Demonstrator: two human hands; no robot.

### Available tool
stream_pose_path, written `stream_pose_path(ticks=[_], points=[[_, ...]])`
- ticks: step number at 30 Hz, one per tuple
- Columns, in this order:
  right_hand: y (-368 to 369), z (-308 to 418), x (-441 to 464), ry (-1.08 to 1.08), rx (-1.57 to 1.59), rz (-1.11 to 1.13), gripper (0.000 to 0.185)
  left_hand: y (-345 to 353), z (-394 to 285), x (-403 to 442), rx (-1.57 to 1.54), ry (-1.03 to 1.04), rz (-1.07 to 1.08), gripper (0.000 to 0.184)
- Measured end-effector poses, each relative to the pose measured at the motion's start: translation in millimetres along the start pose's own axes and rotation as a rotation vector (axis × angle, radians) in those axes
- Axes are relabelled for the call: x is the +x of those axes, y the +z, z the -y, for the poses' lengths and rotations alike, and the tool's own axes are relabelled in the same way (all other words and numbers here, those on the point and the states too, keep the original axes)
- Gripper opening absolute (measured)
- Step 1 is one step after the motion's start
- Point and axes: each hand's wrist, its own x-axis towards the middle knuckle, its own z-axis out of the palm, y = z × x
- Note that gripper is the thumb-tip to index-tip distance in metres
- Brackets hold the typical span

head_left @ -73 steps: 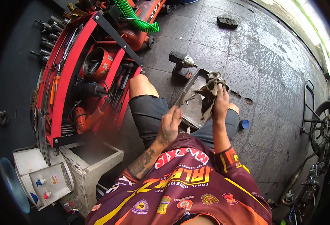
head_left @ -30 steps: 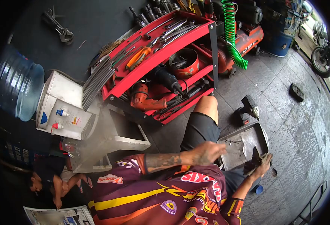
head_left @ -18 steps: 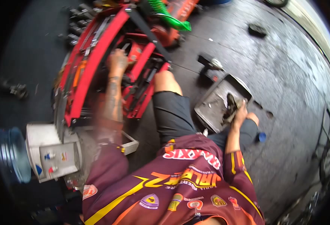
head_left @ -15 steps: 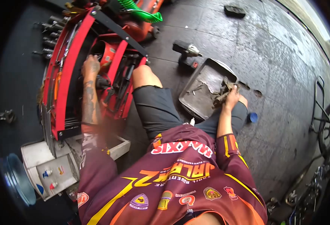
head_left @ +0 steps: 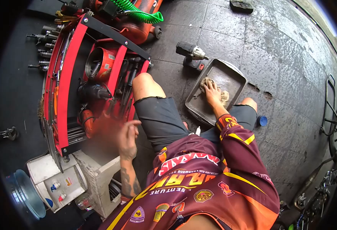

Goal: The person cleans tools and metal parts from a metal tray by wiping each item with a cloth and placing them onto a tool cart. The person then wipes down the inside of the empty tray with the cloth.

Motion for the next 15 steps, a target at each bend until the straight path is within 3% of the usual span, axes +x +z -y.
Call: stream_pose_path(ticks=[3,4,7,9,11,15], points=[[2.0,-4.0,1.6,-0.040,-0.079,0.002,0.028,3.9,5.5,-25.3,-0.140,-0.116,-0.014,0.028],[3.3,-7.2,-3.2,-0.082,-0.063,-0.095,0.022,6.7,7.8,-26.4,-0.140,-0.118,-0.020,0.028],[-13.6,-9.2,-13.4,-0.063,0.008,-0.008,0.020,21.5,3.0,-16.0,-0.239,-0.133,-0.048,0.026],[-34.1,-10.5,-16.7,-0.056,0.062,-0.033,0.020,37.9,-9.1,6.5,-0.052,0.064,-0.010,0.022],[-76.0,-8.6,-24.0,-0.223,0.239,0.168,0.022,63.1,-15.7,36.8,0.084,0.307,0.074,0.019],[-164.1,-6.1,-48.8,-0.388,0.344,0.185,0.027,115.9,-1.8,85.4,0.415,0.586,0.353,0.031]])
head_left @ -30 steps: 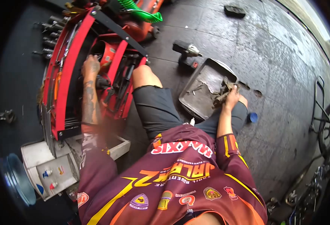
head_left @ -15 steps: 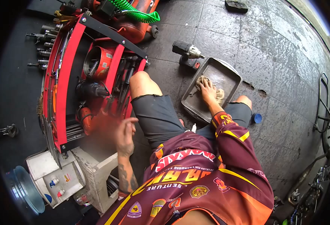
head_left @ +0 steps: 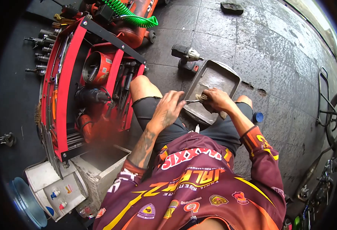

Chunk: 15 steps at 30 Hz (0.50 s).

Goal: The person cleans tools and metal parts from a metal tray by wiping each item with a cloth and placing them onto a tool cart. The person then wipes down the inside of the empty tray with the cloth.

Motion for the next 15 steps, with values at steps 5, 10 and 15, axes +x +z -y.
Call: stream_pose_path(ticks=[5,10,15], points=[[-78.4,48.9,-41.4,0.050,0.551,-0.273,0.026,1.2,-5.6,7.7,-0.709,-0.315,0.077,0.039],[-64.6,104.7,-46.2,0.048,0.795,-0.564,0.027,5.1,-68.9,4.2,-1.028,-0.172,-0.094,0.038],[-46.3,131.8,-43.5,0.039,0.853,-0.642,0.025,8.0,-78.5,5.4,-1.337,-0.374,-0.197,0.028]])
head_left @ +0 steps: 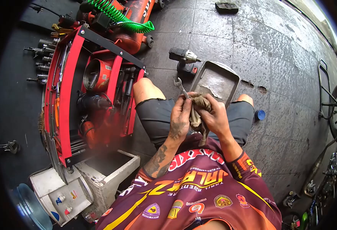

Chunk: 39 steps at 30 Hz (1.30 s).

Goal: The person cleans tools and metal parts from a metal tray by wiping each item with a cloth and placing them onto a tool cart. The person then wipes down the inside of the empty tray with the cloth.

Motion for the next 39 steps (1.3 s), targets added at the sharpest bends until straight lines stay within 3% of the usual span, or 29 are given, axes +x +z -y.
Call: stream_pose_path(ticks=[3,5,6,7,8,9,10,11,12,13,15,17,19,21,23,25,26,27,29,30,31,33,35,36,37,39], points=[[4.6,-6.8,-14.0,-0.018,-0.032,0.038,0.020,-11.2,7.1,6.0,-0.002,0.133,-0.035,0.025],[-3.6,-13.9,-20.1,0.095,0.079,-0.144,0.017,-17.5,1.5,13.1,0.012,0.181,-0.219,0.028],[-6.4,-17.2,-17.4,0.073,0.194,-0.348,0.018,-26.4,-1.5,15.6,-0.101,0.177,-0.170,0.028],[-13.2,-14.7,-20.3,0.126,0.514,-0.467,0.021,-35.6,-4.8,18.3,-0.216,0.173,-0.119,0.028],[-11.9,-19.1,-20.9,0.131,0.623,-0.563,0.022,-32.1,-15.8,15.1,0.027,0.034,-0.184,0.030],[-10.5,-16.4,-18.4,0.130,0.733,-0.667,0.023,-29.7,-13.2,15.1,0.260,-0.005,-0.103,0.025],[-11.1,-5.6,-15.8,0.055,0.416,-0.446,0.023,-31.5,12.5,12.8,0.425,0.157,0.023,0.022],[-9.5,15.4,-5.2,-0.028,0.080,-0.241,0.023,-21.5,23.3,8.1,0.541,0.194,0.126,0.019],[-1.5,4.0,4.0,0.057,0.230,-0.234,0.024,-11.7,34.6,4.0,0.649,0.242,0.226,0.017],[6.6,-17.9,8.1,0.141,0.376,-0.223,0.025,-2.6,32.2,-10.7,0.720,0.142,0.288,0.016],[8.7,-36.0,9.8,0.086,0.325,-0.229,0.025,-33.0,55.3,-9.5,1.256,0.705,0.485,0.016],[11.4,-29.8,4.0,0.080,0.379,-0.260,0.024,-23.7,47.7,-14.6,0.815,0.218,0.394,0.013],[-1.3,-6.8,1.7,0.145,0.616,-0.170,0.022,-9.3,16.5,-22.8,0.718,-0.110,0.295,0.015],[-8.8,7.7,-2.3,0.104,0.665,-0.140,0.021,-2.5,-2.4,-22.6,0.597,-0.068,0.379,0.019],[-16.6,24.9,-8.1,0.128,0.682,-0.101,0.020,-14.7,-2.8,-23.2,0.693,0.211,0.526,0.019],[-19.3,23.0,-13.7,0.086,0.668,-0.183,0.021,-20.8,-9.9,-26.9,0.428,-0.159,0.527,0.016],[-32.9,28.0,-8.3,0.096,0.799,-0.442,0.022,-10.0,-36.8,-28.2,0.726,0.069,0.673,0.016],[-53.5,34.1,-3.6,0.110,0.922,-0.704,0.023,-13.0,-36.5,-31.5,0.730,0.074,0.668,0.016],[-90.3,8.9,-1.3,-0.104,0.911,-0.821,0.027,-26.1,-35.5,-37.5,-0.125,-0.246,0.340,0.019],[-87.2,16.4,0.5,-0.109,0.905,-0.800,0.029,-16.8,-39.5,-31.6,-0.044,-0.091,0.169,0.024],[-71.4,13.2,-5.3,0.005,0.671,-0.653,0.029,-7.4,-40.6,-21.8,-0.046,-0.087,0.155,0.024],[-26.1,20.5,-17.1,0.108,0.521,-0.139,0.027,0.2,-35.7,-4.2,0.358,-0.033,0.132,0.020],[22.1,12.6,-14.9,0.133,0.620,-0.281,0.023,11.1,-13.6,1.6,0.973,0.423,0.204,0.024],[13.0,-4.9,-10.8,0.234,0.665,-0.250,0.019,5.2,-12.6,-0.5,1.164,0.143,0.256,0.027],[2.6,-19.6,-12.0,0.176,0.595,-0.221,0.018,-3.9,-6.6,0.4,1.249,0.121,0.401,0.024],[-16.2,-18.0,-12.7,0.158,0.459,-0.302,0.018,-7.7,-13.3,-11.8,1.208,0.425,0.480,0.021]])
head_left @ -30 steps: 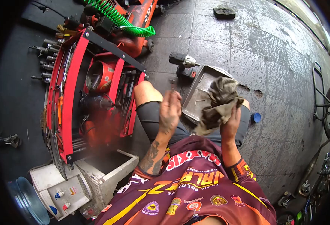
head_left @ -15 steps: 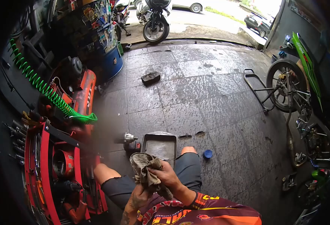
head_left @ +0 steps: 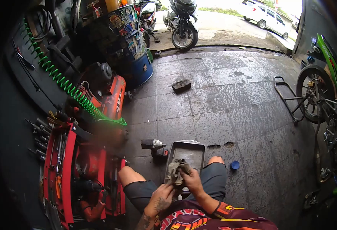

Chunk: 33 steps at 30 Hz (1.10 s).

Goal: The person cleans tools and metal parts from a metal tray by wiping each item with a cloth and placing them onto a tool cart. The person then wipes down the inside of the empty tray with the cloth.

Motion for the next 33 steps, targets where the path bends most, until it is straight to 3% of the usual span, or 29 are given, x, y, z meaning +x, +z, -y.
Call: stream_pose_path(ticks=[1,3,4,6,7,9,11,12,14,17,21,24,25,27,29,30,32,33], points=[[-9.3,-4.5,2.1,0.026,0.026,-0.007,0.017,-17.3,-4.4,0.0,0.042,0.002,0.000,0.021],[-7.0,-14.3,0.8,0.035,-0.049,0.046,0.015,-43.0,-21.9,5.5,-0.324,-0.324,-0.211,0.019],[-3.1,-14.2,-6.5,0.023,-0.152,0.110,0.015,-49.1,-24.9,14.8,-0.327,-0.337,-0.233,0.019],[22.0,3.5,-22.9,-0.029,-0.358,0.254,0.014,-62.9,-22.2,29.2,-0.083,-0.225,-0.169,0.021],[25.4,-6.4,-24.4,-0.014,-0.366,0.302,0.014,-56.5,2.9,28.0,0.074,-0.012,0.027,0.022],[24.4,-12.0,-22.8,-0.003,-0.380,0.378,0.014,-60.4,-12.8,28.7,0.121,-0.073,0.047,0.022],[18.8,-5.0,-20.3,-0.072,-0.454,0.318,0.015,-56.6,-11.7,26.0,0.233,-0.087,0.097,0.025],[15.7,-7.2,-21.9,-0.057,-0.459,0.366,0.015,-52.1,-6.1,23.9,0.227,-0.130,0.071,0.025],[12.2,-15.4,-28.4,-0.046,-0.414,0.361,0.014,-50.3,1.5,18.0,0.160,0.030,0.070,0.027],[25.6,17.0,-37.0,0.005,-0.366,0.428,0.011,-54.3,8.3,10.5,0.135,0.067,0.026,0.030],[9.5,-6.5,-33.1,0.165,-0.253,0.559,0.020,-56.4,28.8,1.2,0.118,-0.055,0.028,0.034],[7.2,-12.8,-33.9,0.106,-0.287,0.491,0.015,-46.4,32.6,-12.1,0.093,-0.093,0.016,0.034],[10.2,-9.5,-32.8,0.105,-0.285,0.518,0.015,-43.7,31.6,-15.3,0.093,-0.087,-0.050,0.032],[18.1,0.8,-34.4,-0.002,-0.469,0.365,0.014,-43.0,26.1,-16.4,0.101,-0.093,-0.122,0.030],[17.8,-2.8,-28.3,-0.101,-0.577,0.424,0.008,-39.1,17.7,-15.1,0.132,-0.024,-0.327,0.027],[18.3,-7.8,-25.9,-0.201,-0.613,0.448,0.012,-36.8,16.6,-16.0,0.133,-0.037,-0.333,0.027],[14.6,-10.2,-22.7,-0.156,-0.635,0.453,0.012,-31.1,15.1,-17.9,0.161,-0.074,-0.124,0.026],[13.7,-10.4,-19.2,-0.118,-0.654,0.442,0.012,-29.2,16.4,-20.8,0.089,-0.042,-0.184,0.026]])
